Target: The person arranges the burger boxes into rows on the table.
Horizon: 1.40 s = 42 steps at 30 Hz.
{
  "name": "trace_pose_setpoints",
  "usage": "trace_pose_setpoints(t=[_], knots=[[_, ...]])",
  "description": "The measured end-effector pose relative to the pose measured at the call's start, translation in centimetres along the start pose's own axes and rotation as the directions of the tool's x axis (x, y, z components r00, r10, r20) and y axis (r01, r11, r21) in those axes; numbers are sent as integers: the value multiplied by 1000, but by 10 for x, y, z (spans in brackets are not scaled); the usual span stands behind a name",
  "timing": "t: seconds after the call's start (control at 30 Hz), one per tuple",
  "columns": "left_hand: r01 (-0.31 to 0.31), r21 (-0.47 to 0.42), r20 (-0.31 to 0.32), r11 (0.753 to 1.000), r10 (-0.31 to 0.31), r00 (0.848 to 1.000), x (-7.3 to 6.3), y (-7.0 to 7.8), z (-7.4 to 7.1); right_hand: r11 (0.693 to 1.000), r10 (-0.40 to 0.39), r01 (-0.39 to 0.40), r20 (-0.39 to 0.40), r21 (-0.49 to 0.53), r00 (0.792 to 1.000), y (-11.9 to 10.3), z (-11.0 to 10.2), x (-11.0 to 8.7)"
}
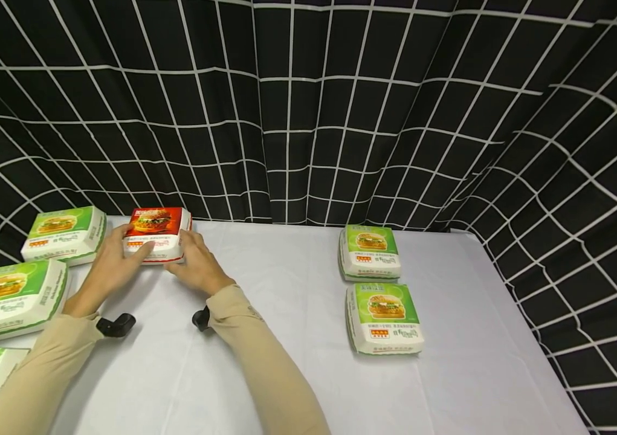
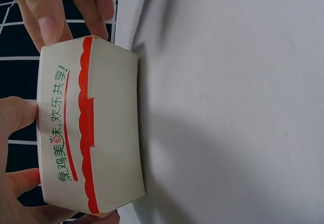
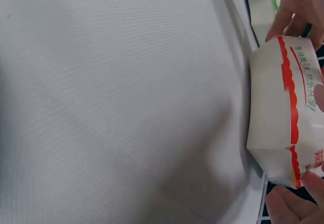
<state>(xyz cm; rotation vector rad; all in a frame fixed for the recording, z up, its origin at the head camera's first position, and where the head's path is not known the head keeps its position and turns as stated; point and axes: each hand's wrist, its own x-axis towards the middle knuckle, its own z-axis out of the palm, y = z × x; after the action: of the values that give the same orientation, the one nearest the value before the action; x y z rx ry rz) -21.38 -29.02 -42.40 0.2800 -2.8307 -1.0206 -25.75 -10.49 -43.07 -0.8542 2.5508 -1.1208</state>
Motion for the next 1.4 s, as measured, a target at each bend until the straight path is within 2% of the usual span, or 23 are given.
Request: trace_pose_setpoints(t=[0.5,0.8,1.07,1.4], knots=[[-56,-29,-23,998,55,998,-8,16,7,999,16,-8,-147,54,989,8,-3,-10],[-80,-33,-10,996,80,997,-12,26,12,998,3,9,-193,63,981,18,-14,-21],[-154,-56,-41,987,151,988,-12,30,20,996,35,-15,-232,91,972,25,-23,-29],[-180,-96,-46,979,177,983,-15,39,27,997,53,-34,-286,71,957,28,-31,-38]])
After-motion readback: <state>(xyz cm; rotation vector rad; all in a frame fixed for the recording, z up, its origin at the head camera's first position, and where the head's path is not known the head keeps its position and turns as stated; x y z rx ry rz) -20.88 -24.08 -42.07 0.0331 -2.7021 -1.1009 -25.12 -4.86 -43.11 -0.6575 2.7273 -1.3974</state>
